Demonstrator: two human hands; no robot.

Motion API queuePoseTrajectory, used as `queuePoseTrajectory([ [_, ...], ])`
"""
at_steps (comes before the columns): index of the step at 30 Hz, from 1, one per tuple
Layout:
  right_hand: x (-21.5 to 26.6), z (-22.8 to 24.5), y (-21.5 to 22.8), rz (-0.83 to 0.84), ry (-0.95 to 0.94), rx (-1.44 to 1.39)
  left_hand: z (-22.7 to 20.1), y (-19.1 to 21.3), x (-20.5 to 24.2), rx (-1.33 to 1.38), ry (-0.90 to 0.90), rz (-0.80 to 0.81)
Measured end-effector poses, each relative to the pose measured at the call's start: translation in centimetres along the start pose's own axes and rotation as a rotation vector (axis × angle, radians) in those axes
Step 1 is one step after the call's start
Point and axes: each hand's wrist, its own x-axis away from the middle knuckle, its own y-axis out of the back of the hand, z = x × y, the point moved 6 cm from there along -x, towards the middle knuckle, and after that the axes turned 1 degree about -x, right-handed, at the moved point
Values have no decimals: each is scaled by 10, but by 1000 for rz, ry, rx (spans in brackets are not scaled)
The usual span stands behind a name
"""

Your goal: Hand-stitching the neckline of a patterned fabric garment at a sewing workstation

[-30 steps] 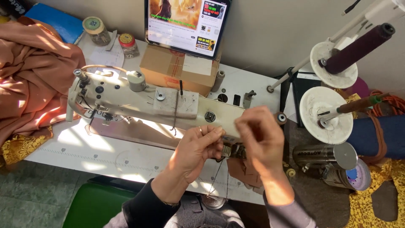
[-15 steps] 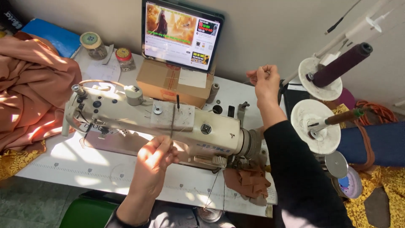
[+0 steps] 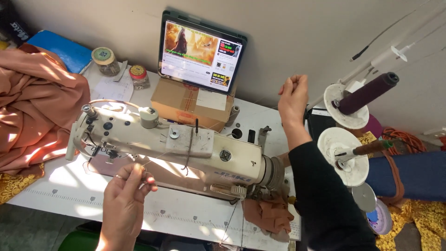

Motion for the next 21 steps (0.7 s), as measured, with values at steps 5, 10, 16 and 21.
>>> queuePoseTrajectory([
  [5, -51, 20, 18, -130, 30, 66, 0, -42, 11, -246, 5, 92],
  [10, -78, 86, 53, -170, 188, 16, 12, -89, 26, -446, 37, 258],
  [16, -16, 99, 64, 464, -29, 681, 9, -170, 19, -896, -521, 757],
  [21, 28, 62, 82, 747, -167, 794, 0, -230, -9, -1039, -761, 891],
])
